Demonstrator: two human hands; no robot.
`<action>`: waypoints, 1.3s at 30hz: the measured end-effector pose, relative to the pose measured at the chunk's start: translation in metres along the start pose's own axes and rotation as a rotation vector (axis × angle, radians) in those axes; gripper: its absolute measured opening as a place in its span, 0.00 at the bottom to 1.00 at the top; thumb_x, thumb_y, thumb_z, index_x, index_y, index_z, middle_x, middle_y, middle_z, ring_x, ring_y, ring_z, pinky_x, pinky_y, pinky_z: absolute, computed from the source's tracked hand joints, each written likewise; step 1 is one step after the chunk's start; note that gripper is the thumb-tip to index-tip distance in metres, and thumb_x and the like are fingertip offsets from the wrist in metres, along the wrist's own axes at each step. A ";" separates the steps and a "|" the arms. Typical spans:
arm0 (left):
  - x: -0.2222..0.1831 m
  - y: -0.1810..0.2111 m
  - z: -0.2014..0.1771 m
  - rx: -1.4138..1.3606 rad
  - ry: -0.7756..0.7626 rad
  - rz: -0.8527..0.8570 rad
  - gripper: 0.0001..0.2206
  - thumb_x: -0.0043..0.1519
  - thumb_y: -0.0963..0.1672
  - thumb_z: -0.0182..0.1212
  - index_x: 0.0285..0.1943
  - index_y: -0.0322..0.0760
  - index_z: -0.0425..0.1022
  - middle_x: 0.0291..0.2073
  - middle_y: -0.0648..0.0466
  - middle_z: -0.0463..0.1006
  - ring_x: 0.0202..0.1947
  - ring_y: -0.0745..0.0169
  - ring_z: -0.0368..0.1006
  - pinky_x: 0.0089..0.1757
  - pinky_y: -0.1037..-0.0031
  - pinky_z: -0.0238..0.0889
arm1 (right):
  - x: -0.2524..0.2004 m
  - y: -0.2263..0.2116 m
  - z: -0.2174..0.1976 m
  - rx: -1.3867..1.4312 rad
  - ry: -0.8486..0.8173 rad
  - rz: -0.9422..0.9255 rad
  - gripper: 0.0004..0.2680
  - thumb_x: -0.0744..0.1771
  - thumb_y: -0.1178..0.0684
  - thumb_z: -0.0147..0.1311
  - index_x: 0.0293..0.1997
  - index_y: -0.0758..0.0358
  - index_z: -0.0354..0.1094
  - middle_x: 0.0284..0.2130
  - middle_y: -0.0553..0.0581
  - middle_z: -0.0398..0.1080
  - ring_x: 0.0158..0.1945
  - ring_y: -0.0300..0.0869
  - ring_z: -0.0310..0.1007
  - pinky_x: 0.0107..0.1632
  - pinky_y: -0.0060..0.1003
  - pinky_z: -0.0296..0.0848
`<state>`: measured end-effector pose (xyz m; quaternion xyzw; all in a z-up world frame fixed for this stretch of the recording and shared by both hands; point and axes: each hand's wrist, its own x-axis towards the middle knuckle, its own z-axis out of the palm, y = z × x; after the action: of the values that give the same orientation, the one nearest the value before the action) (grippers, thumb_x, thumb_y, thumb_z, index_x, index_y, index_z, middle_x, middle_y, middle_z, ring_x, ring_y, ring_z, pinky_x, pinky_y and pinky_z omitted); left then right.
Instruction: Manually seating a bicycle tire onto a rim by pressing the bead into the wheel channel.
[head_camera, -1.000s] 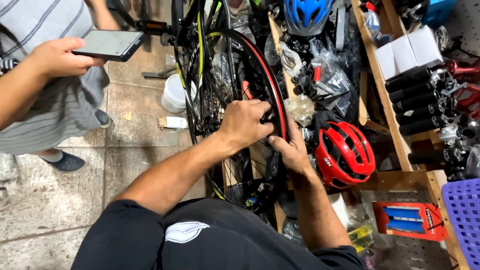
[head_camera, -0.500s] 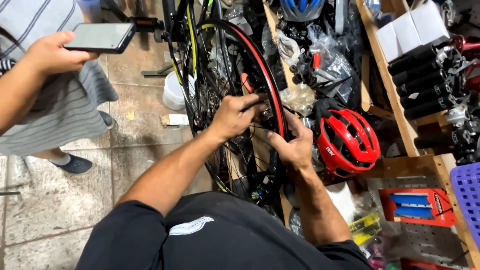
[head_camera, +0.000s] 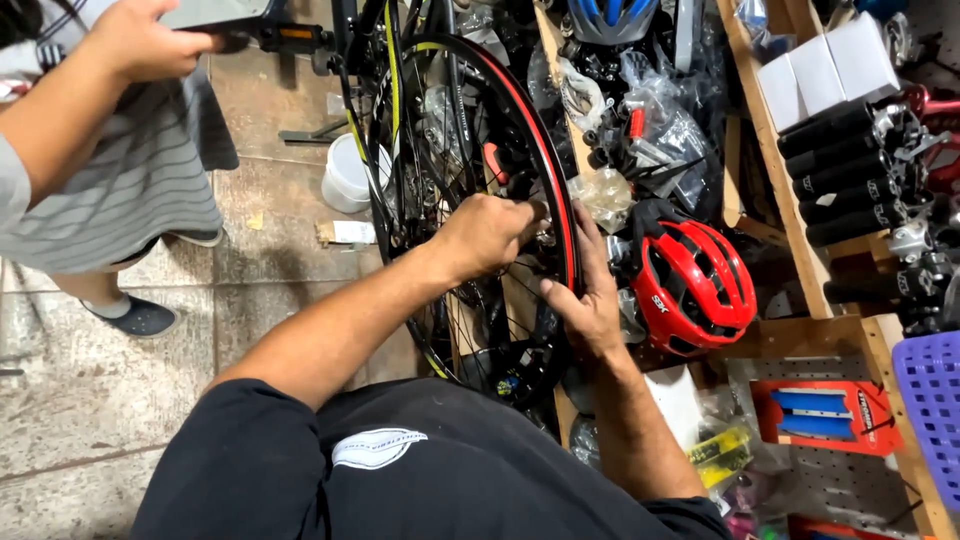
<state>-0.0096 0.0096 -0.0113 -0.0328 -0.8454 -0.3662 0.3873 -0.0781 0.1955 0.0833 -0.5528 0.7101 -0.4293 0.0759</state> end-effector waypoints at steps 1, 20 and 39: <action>-0.001 0.001 -0.001 0.000 0.007 -0.003 0.02 0.62 0.40 0.60 0.37 0.36 0.76 0.24 0.44 0.81 0.29 0.40 0.82 0.35 0.59 0.76 | -0.006 0.012 -0.002 -0.002 -0.006 -0.003 0.29 0.65 0.51 0.64 0.75 0.64 0.58 0.77 0.65 0.48 0.79 0.58 0.46 0.75 0.59 0.51; 0.018 -0.022 -0.012 -0.398 0.513 -0.260 0.16 0.54 0.44 0.77 0.52 0.48 0.84 0.44 0.53 0.84 0.43 0.53 0.83 0.42 0.69 0.79 | 0.068 -0.010 0.005 0.330 -0.088 0.327 0.25 0.61 0.58 0.61 0.66 0.67 0.65 0.51 0.69 0.73 0.55 0.49 0.72 0.59 0.56 0.73; 0.051 -0.024 -0.034 -0.474 0.177 -0.224 0.13 0.44 0.51 0.77 0.37 0.58 0.84 0.30 0.63 0.87 0.39 0.64 0.85 0.43 0.72 0.79 | 0.060 0.026 -0.019 0.245 -0.347 0.211 0.31 0.63 0.63 0.54 0.77 0.66 0.45 0.61 0.74 0.67 0.62 0.57 0.65 0.65 0.64 0.62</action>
<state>-0.0320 -0.0413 0.0241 0.0032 -0.6972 -0.5959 0.3985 -0.1308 0.1556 0.0990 -0.5275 0.6830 -0.4005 0.3079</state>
